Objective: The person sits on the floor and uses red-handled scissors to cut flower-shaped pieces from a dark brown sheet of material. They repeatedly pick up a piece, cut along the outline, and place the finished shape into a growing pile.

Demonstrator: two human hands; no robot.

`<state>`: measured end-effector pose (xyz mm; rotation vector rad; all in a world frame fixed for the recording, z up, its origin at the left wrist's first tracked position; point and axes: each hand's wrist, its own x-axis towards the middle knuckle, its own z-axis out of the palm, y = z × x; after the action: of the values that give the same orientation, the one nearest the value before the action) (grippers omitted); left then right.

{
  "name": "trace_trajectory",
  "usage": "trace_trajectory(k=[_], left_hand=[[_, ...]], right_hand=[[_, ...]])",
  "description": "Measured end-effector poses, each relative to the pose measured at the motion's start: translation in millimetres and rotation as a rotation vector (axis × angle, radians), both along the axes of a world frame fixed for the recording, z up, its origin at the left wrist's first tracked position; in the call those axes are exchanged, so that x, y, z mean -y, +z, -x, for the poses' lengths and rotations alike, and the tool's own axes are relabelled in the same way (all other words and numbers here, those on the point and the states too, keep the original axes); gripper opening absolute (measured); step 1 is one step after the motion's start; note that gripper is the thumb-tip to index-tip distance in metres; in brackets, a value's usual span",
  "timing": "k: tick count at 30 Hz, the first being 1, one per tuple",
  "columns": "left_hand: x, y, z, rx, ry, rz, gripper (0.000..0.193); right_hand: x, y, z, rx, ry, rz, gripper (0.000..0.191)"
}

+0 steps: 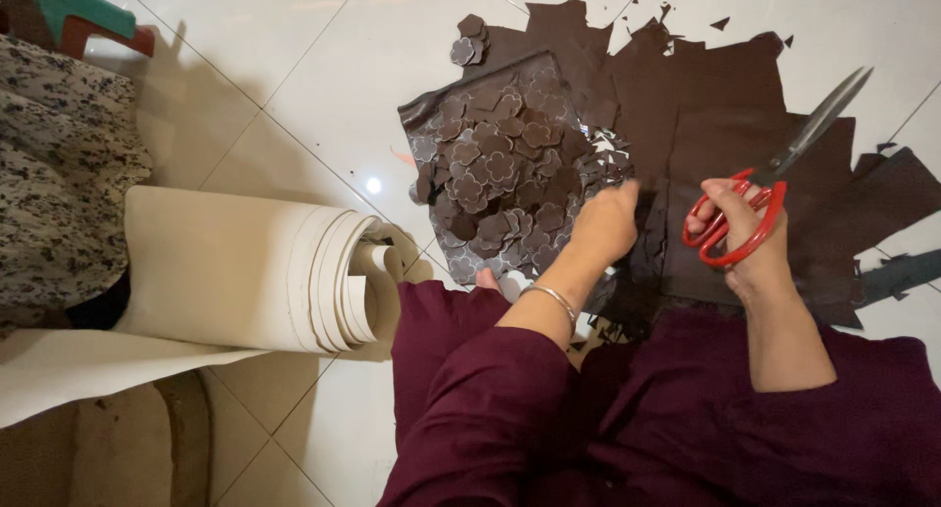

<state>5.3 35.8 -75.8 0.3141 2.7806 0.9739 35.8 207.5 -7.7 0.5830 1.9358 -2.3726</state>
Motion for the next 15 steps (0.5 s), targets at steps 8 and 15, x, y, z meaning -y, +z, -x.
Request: trace_trajectory(k=[8, 15], left_hand=[[59.7, 60.9, 29.6, -0.003, 0.347, 0.513, 0.086], [84.2, 25.0, 42.7, 0.370, 0.456, 0.553, 0.094]], right_hand=[[-7.1, -14.6, -4.1, 0.019, 0.176, -0.869, 0.041], [10.0, -51.4, -7.5, 0.213, 0.526, -1.315, 0.092]])
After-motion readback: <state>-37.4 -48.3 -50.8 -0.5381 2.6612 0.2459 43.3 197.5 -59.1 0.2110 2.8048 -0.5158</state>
